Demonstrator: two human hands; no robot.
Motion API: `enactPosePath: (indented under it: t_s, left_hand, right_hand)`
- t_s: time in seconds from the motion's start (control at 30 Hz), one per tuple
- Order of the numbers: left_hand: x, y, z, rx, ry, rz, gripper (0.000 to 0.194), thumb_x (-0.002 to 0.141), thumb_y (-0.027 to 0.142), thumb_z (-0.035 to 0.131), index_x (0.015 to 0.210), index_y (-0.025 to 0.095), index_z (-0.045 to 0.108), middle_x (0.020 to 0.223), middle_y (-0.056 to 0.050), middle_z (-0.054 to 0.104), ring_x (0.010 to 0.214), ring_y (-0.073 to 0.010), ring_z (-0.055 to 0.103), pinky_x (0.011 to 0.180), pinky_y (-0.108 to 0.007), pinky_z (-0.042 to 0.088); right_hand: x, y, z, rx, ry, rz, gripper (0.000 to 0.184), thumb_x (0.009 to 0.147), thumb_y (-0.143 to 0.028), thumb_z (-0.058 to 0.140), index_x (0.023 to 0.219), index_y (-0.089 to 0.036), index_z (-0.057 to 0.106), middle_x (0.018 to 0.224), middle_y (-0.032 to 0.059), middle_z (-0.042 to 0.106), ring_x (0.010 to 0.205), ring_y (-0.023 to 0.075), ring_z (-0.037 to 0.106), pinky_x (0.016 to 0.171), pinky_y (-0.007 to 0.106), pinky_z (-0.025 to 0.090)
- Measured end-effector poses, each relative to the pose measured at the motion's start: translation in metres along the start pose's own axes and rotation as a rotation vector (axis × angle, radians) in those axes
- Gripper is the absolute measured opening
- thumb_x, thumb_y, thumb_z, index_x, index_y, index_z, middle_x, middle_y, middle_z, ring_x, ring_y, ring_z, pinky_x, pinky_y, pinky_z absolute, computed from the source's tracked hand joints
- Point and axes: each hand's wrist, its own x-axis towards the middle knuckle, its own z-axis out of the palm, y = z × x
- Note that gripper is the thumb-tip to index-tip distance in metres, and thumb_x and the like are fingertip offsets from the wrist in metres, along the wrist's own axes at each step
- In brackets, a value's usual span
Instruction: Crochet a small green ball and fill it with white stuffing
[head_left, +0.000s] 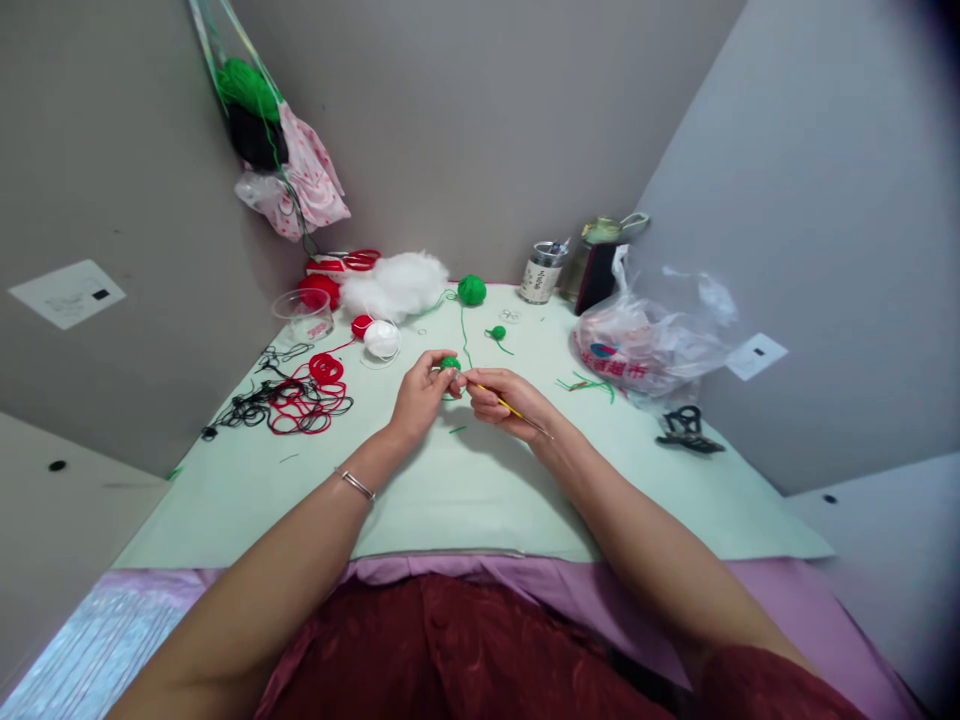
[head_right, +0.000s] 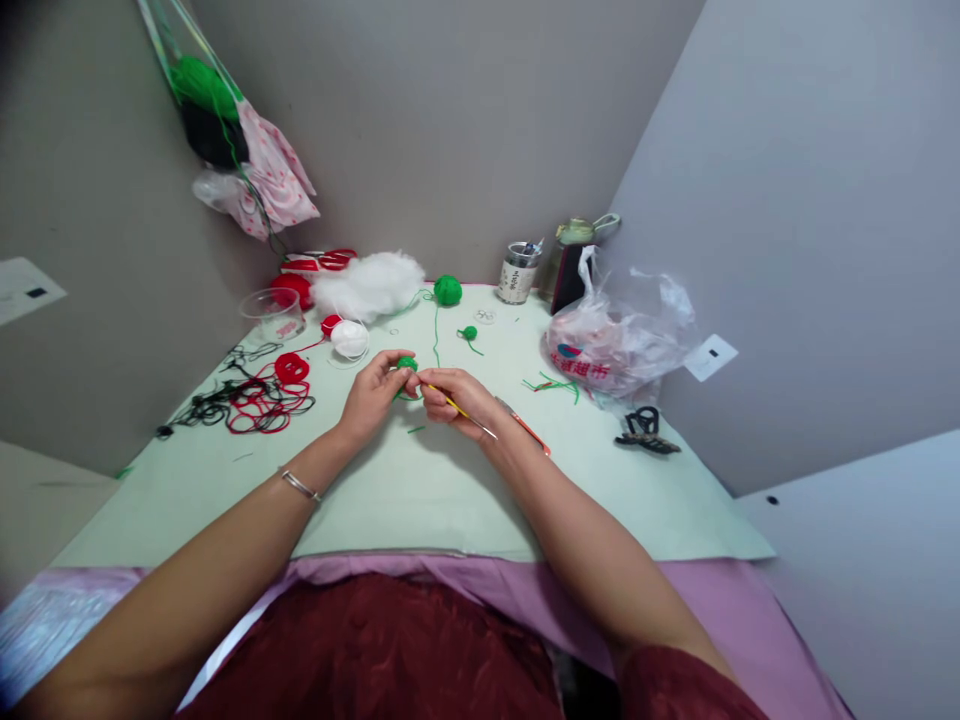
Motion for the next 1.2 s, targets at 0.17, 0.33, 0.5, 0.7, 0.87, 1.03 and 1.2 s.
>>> enactPosePath:
  t_s: [0.17,0.33,0.5,0.7,0.87,1.03,1.2]
  left_hand:
    - [-0.001,0.001,0.001,0.0,-0.019,-0.008,0.025,0.088,0.03,0.066,0.109,0.018,0.061,0.072,0.002,0.068,0.066,-0.014,0.066,0.07,-0.029,0.053]
    - [-0.001,0.002,0.001,0.018,-0.026,-0.017,0.021,0.087,0.03,0.068,0.103,0.019,0.063,0.075,0.002,0.069,0.06,-0.0118,0.062,0.065,-0.027,0.051]
    - [0.001,0.002,0.001,0.025,-0.027,-0.026,0.011,0.083,0.025,0.067,0.092,0.019,0.065,0.068,0.003,0.063,0.054,-0.0115,0.055,0.056,-0.025,0.048]
    - [0.001,0.005,0.0,0.001,-0.011,-0.001,0.012,0.079,0.02,0.064,0.091,0.019,0.066,0.081,0.0,0.068,0.064,-0.0128,0.059,0.062,-0.025,0.05]
    - [0.0,0.01,0.001,-0.035,0.018,0.023,0.02,0.08,0.023,0.065,0.099,0.018,0.069,0.09,-0.003,0.07,0.078,-0.0156,0.064,0.075,-0.028,0.053]
    - [0.008,0.003,-0.003,-0.077,0.131,0.009,0.02,0.083,0.029,0.066,0.101,0.02,0.066,0.093,-0.004,0.071,0.087,-0.0178,0.068,0.087,-0.031,0.052]
    - [0.011,0.001,-0.01,-0.134,0.138,-0.038,0.023,0.087,0.034,0.063,0.106,0.021,0.062,0.098,-0.006,0.075,0.101,-0.0204,0.07,0.096,-0.035,0.049]
  right_hand:
    - [0.0,-0.002,0.002,-0.07,0.044,-0.021,0.019,0.084,-0.033,0.068,0.079,-0.016,0.062,0.048,-0.0122,0.032,0.04,0.0041,0.02,0.042,0.019,0.019]
    - [0.001,0.003,0.009,-0.218,0.177,-0.113,0.02,0.083,-0.037,0.064,0.079,-0.018,0.062,0.048,-0.0109,0.035,0.041,0.0065,0.023,0.044,0.023,0.02]
    - [-0.002,0.017,0.025,-0.468,0.38,-0.286,0.019,0.085,-0.03,0.062,0.068,-0.022,0.057,0.052,-0.0048,0.045,0.052,0.0122,0.033,0.053,0.028,0.022]
    - [-0.014,0.021,0.042,-0.631,0.418,-0.371,0.015,0.087,-0.022,0.064,0.075,-0.025,0.055,0.06,-0.0034,0.042,0.059,0.0168,0.034,0.063,0.031,0.021]
    - [-0.01,0.015,0.035,-0.55,0.309,-0.335,0.012,0.091,-0.031,0.059,0.082,-0.024,0.054,0.059,-0.0052,0.042,0.054,0.0137,0.031,0.057,0.028,0.022]
    - [-0.011,0.004,0.029,-0.419,-0.064,-0.107,0.028,0.09,-0.045,0.056,0.09,-0.018,0.065,0.048,-0.0122,0.029,0.039,0.0083,0.018,0.044,0.025,0.022]
    - [-0.017,0.001,0.033,-0.234,-0.162,-0.081,0.03,0.083,-0.045,0.072,0.089,-0.016,0.068,0.05,-0.0082,0.048,0.039,0.0064,0.034,0.044,0.022,0.028]
